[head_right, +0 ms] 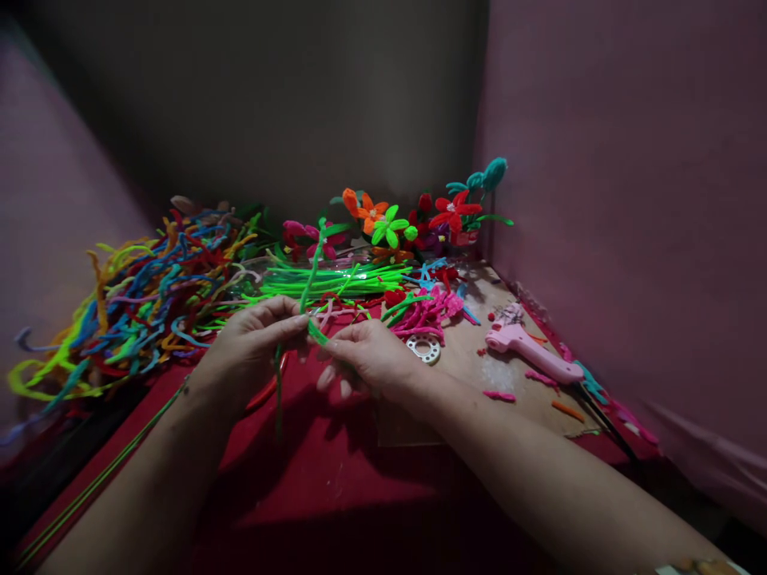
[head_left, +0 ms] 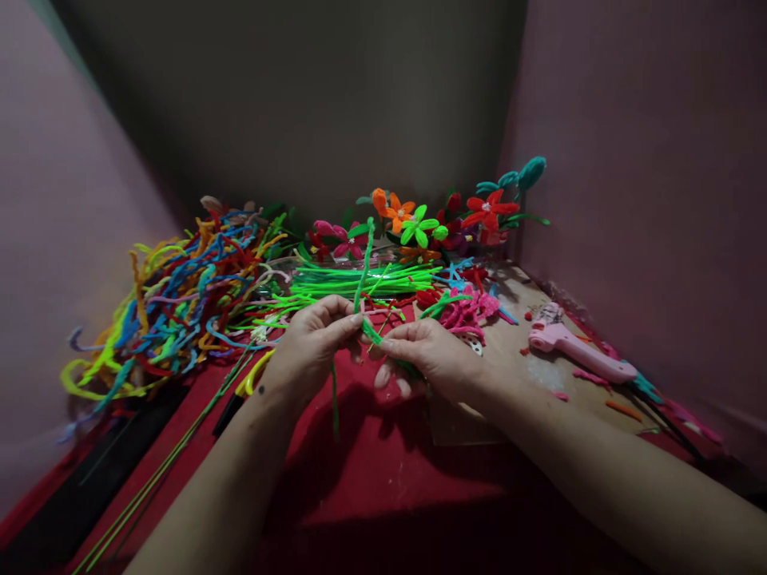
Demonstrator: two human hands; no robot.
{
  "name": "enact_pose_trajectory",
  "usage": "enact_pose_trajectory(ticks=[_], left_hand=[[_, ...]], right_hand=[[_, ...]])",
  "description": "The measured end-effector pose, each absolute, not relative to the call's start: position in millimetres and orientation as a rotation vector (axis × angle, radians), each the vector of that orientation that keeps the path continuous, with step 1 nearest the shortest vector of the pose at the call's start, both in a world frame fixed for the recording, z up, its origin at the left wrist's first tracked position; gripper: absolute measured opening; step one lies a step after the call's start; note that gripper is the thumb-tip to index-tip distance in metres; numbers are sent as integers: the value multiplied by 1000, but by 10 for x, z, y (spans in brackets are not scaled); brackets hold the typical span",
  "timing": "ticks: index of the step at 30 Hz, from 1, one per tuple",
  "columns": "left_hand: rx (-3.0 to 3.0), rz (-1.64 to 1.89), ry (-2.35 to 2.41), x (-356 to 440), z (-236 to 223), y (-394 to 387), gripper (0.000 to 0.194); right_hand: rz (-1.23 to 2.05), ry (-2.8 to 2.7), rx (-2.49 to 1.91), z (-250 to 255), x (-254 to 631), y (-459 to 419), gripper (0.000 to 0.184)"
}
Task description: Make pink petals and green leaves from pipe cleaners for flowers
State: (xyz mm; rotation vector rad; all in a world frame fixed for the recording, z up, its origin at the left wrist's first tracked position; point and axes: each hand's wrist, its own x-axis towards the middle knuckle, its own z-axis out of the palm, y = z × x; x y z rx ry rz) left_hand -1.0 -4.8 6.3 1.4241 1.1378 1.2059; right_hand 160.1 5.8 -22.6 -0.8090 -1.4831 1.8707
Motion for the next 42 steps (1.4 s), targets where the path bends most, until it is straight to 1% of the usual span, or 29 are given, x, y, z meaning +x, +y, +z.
enact_pose_trajectory(ticks=[2, 5, 7, 10, 12, 16, 20, 24, 25, 27, 30, 32, 35, 37, 40, 41, 42], left_hand=[[1436, 1219, 1180, -27, 45, -35, 14], [1466, 1190, 1251, -47, 32, -15, 15], [1453, 1184, 1269, -53, 37, -6, 17], [1431, 1186, 1292, -51, 53, -9, 19], [1437, 1176, 1323, -46, 63, -21, 19], [1443, 1145, 1378, -38, 74, -41, 16], [1449, 1144, 1376, -30, 78, -42, 17], [1469, 1171, 1335, 7, 73, -44, 15], [1487, 1172, 1335, 19, 67, -46, 13], [1539, 1163, 1365, 43, 50, -53, 11], [1661, 1135, 1482, 67, 15, -67, 9], [1747, 1116, 1558, 73, 0, -75, 9], [1740, 1087, 1542, 63, 9, -82, 10], [1664, 1072, 1479, 52, 34, -84, 10], [1589, 1054, 1419, 46, 72, -86, 11], [1575, 1049, 1409, 47, 81, -88, 13], [1562, 1039, 1401, 49, 86, -90, 14]], right_hand=[[1877, -1565, -836, -238, 1595, 36, 19], [1967, -1656, -750, -244, 1624, 37, 18], [2051, -1613, -709, -234, 1648, 54, 20], [2108, -1511, -777, -205, 1653, 74, 21], [2060, -1511, -869, -187, 1637, 75, 21], [1831, -1578, -1021, -169, 1602, 84, 22], [1654, -1602, -997, -161, 1586, 89, 21], [1763, -1489, -858, -187, 1559, 53, 9], [1801, -1472, -844, -203, 1552, 44, 9], [1809, -1508, -852, -243, 1540, 34, 15], [1589, -1721, -885, -289, 1540, 29, 28], [1416, -1864, -890, -296, 1549, 32, 32], [1327, -1981, -904, -280, 1569, 42, 32], [1199, -2043, -914, -272, 1579, 45, 31], [820, -2064, -915, -273, 1586, 22, 18], [696, -2046, -907, -273, 1587, 7, 17], [587, -2030, -890, -272, 1588, -8, 22]])
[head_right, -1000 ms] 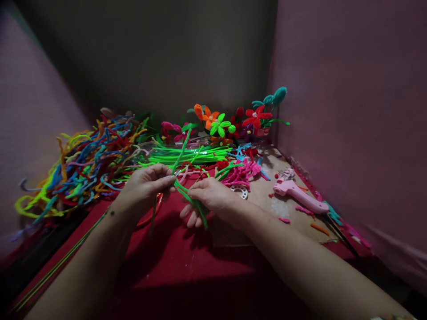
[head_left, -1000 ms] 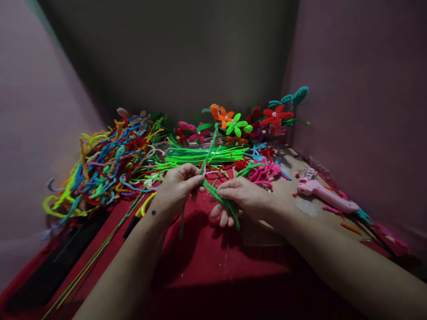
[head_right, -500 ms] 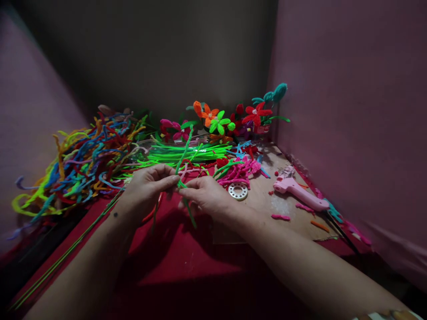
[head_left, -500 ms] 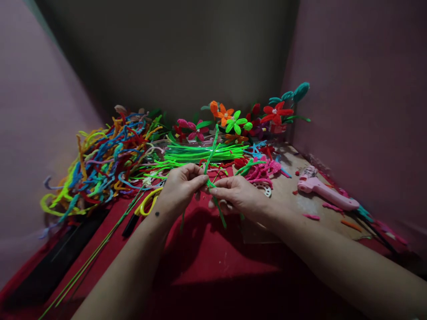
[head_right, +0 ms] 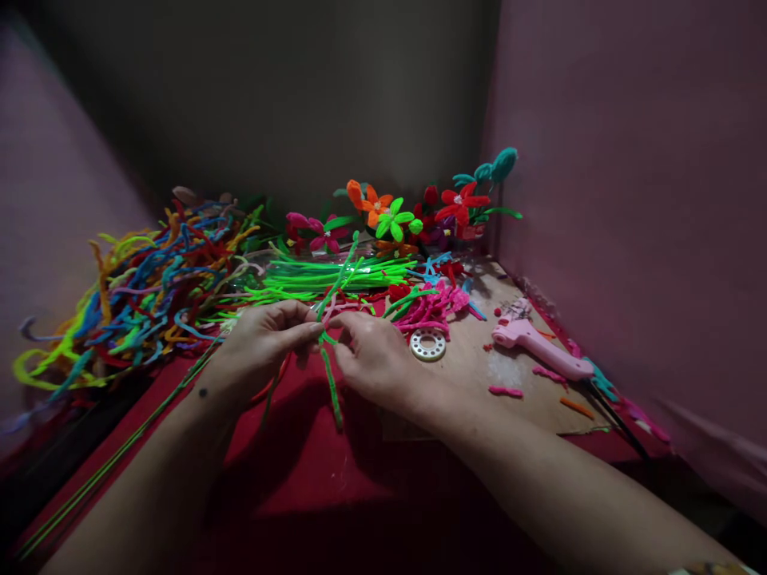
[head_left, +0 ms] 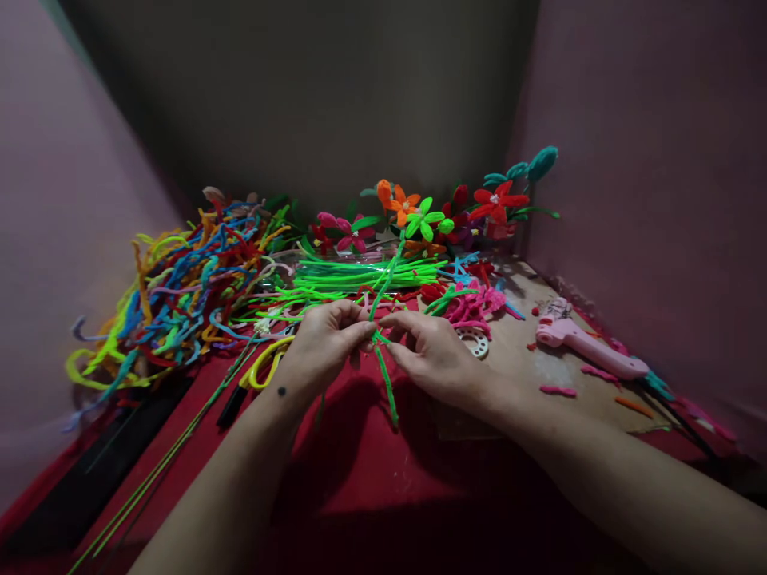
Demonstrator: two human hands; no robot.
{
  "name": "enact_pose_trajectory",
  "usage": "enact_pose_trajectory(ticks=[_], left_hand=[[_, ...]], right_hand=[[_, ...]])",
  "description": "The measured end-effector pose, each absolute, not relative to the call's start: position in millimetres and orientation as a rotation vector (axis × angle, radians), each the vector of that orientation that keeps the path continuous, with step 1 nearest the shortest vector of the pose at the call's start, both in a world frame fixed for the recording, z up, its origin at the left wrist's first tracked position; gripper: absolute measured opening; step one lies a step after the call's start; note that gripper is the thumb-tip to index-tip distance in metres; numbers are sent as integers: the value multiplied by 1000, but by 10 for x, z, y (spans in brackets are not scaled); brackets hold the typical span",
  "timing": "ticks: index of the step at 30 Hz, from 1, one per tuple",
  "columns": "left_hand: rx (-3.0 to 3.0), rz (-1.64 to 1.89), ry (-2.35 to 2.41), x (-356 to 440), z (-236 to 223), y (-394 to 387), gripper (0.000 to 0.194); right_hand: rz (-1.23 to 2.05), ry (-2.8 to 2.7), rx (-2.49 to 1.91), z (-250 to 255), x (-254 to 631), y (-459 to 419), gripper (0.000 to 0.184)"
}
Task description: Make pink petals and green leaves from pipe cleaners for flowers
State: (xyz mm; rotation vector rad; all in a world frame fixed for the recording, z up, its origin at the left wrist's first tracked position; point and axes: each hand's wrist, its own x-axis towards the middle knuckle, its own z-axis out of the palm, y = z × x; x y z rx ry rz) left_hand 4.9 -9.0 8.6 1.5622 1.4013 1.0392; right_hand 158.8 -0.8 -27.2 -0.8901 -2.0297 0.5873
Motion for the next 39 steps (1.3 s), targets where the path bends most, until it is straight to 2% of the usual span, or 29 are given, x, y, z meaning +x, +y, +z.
enact_pose_trajectory(ticks=[3, 7, 9, 13, 18, 25, 34, 39], left_hand=[[1541, 1027, 1375, 56, 82, -101, 15], [1579, 963, 1330, 64, 68, -124, 10], [1599, 910, 1324, 73, 75, -140, 7], [1607, 895, 1334, 87, 105, -161, 3], [1567, 955, 1330, 85, 105, -146, 4], [1514, 1038, 1341, 122, 28, -135, 7], [1533, 1119, 1381, 153, -68, -114, 6], [1538, 1105, 1394, 141, -58, -109, 9]], right_hand=[[250, -1997, -827, -255, 1595, -26, 32], [-141, -2018, -806, -239, 1609, 52, 22], [-238, -2067, -801, -250, 1617, 102, 18], [-278, -2127, -838, -290, 1622, 135, 23], [-80, -2114, -908, -282, 1605, 45, 21], [514, -1950, -1067, -230, 1579, -67, 15], [589, -1878, -1060, -258, 1550, -89, 14], [1033, -1709, -1061, -241, 1543, -48, 11]])
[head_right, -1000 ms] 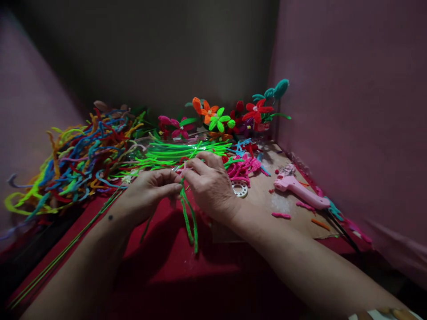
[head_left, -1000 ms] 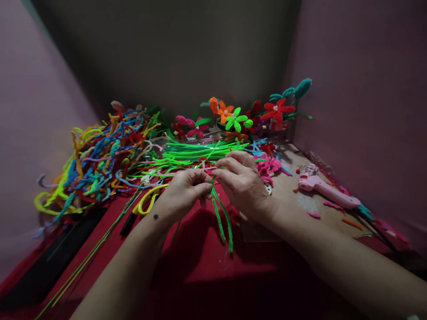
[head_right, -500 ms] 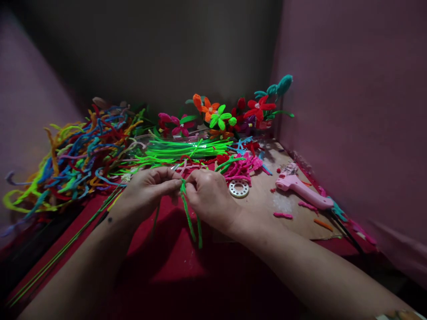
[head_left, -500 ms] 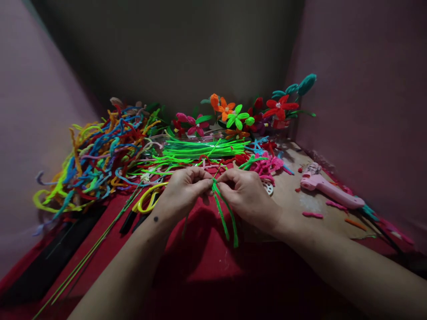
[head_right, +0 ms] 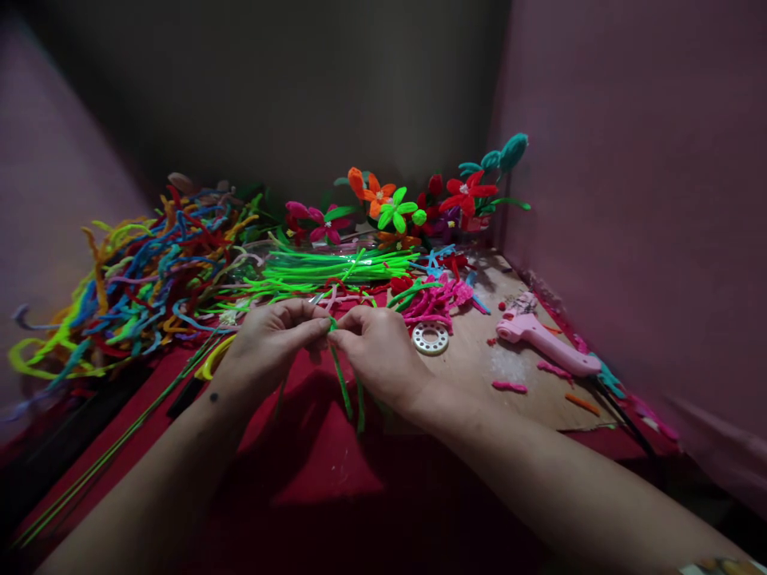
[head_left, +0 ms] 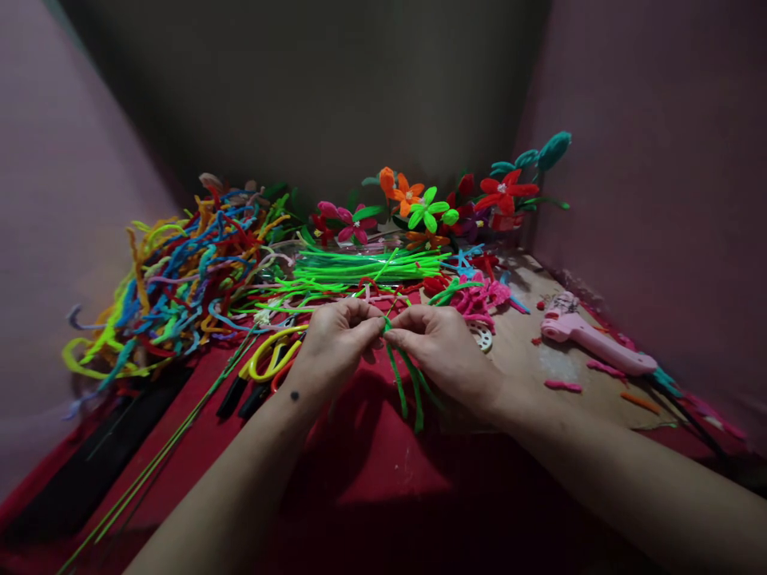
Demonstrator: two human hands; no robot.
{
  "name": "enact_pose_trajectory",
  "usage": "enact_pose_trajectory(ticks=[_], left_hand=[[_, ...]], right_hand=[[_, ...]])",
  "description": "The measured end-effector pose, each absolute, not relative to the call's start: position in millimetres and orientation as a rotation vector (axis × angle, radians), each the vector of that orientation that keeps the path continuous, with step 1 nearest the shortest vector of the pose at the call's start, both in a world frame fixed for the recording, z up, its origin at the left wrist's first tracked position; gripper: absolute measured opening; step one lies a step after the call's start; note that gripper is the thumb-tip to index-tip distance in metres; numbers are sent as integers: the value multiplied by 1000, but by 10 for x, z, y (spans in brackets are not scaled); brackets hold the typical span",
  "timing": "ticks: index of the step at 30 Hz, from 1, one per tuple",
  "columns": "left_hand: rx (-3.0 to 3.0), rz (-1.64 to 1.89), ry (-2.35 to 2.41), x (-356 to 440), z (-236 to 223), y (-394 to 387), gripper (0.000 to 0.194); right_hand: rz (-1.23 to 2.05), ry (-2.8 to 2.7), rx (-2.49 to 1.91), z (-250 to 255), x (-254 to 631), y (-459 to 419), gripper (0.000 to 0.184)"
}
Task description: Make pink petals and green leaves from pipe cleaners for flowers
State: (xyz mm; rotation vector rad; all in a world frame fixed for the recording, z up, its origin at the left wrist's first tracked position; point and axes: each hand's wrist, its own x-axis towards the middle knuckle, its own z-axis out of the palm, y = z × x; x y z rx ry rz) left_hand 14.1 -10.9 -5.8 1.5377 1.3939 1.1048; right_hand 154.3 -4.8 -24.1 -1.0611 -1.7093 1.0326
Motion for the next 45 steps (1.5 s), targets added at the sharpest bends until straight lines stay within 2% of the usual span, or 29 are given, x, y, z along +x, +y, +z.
enact_pose_trajectory(ticks=[3, 7, 15, 21, 31, 36, 41, 45], left_hand=[[1539, 1109, 1409, 139, -56, -116, 11], [1556, 1097, 1422, 133, -44, -121, 13], [1621, 1180, 1482, 130, -41, -122, 13], [1775, 1110, 1498, 102, 36, -151, 15], [1187, 1011, 1137, 27, -49, -64, 13], [969, 950, 1001, 84, -95, -49, 13], [1100, 1028, 1009, 132, -160, -56, 11], [1190, 1038, 1035, 146, -154, -83, 20]], right_hand=[[1285, -1525, -1041, -250, 1548, -4, 8], [1431, -1363, -1004, -265, 1553, 25, 4], [1689, -1087, -887, -339, 1527, 54, 12], [1682, -1018, -912, -324, 1543, 79, 11], [1830, -958, -825, -284, 1542, 72, 14], [1753, -974, -842, -299, 1549, 62, 14], [1724, -1029, -902, -333, 1550, 52, 12], [1733, -1056, -911, -390, 1556, 71, 11]])
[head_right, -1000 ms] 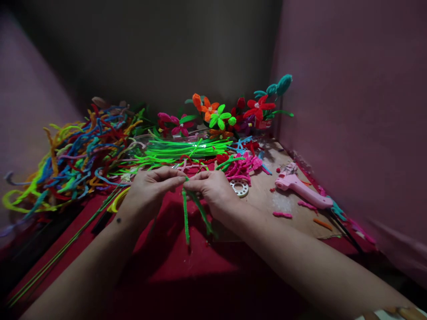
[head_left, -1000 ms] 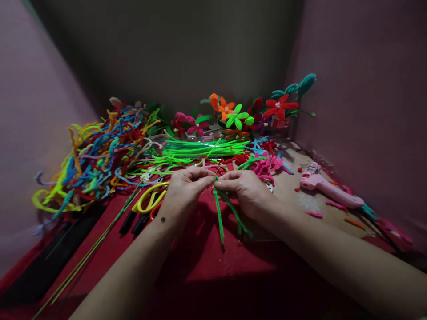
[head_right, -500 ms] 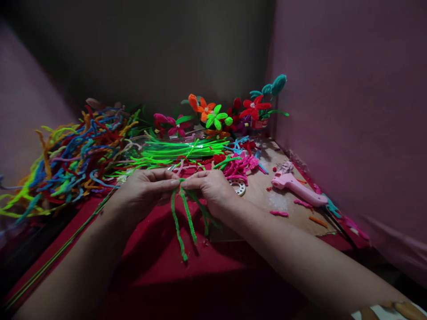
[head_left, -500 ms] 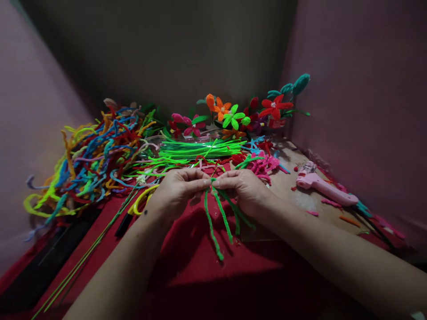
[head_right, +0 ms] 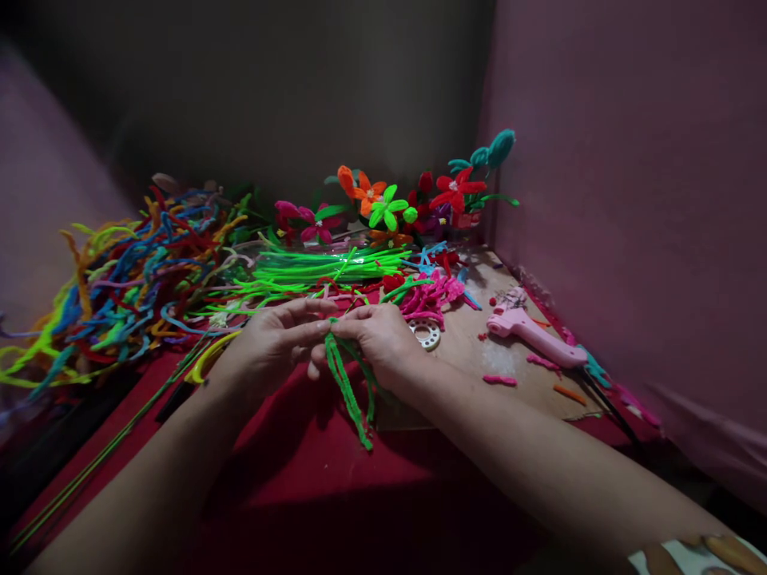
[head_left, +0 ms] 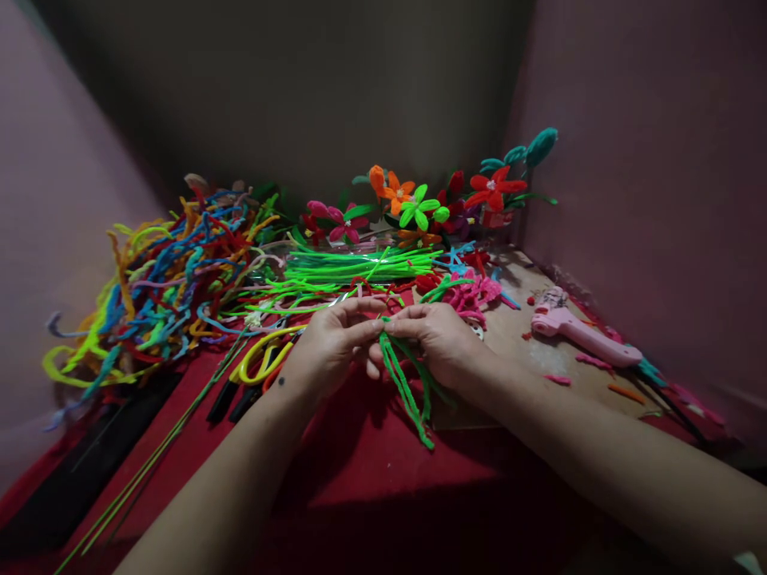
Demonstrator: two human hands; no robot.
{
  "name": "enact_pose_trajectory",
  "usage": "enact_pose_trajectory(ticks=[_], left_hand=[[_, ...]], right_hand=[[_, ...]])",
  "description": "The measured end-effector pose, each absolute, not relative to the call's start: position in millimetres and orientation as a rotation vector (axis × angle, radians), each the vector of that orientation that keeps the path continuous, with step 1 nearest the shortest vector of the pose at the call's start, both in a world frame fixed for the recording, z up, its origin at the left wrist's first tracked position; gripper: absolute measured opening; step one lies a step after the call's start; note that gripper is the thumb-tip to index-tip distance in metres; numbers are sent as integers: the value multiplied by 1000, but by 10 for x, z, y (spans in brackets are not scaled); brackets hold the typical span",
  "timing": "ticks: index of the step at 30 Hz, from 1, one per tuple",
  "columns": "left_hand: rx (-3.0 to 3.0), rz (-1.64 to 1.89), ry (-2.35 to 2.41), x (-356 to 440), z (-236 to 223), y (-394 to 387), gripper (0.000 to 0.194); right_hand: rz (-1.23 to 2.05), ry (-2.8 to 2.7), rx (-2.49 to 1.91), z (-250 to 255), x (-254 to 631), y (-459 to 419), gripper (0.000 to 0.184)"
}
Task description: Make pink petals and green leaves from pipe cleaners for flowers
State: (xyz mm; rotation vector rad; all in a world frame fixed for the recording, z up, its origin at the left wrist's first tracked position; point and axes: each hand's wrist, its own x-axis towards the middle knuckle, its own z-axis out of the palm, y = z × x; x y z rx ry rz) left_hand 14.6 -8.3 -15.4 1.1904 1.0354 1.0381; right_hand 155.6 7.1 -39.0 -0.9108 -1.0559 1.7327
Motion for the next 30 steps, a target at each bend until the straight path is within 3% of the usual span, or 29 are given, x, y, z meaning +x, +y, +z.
enact_pose_trajectory(ticks=[9, 16, 30], left_hand=[[1293, 1013, 1234, 155, -86, -96, 15], [1240, 1115, 1254, 173, -123, -78, 15], [1393, 1185, 1368, 80, -86, -45, 15]], right_hand=[[1915, -952, -889, -369, 1536, 69, 3], [2178, -929, -800, -349, 1512, 2, 19], [2095, -1094, -896, -311, 1509, -76, 13]])
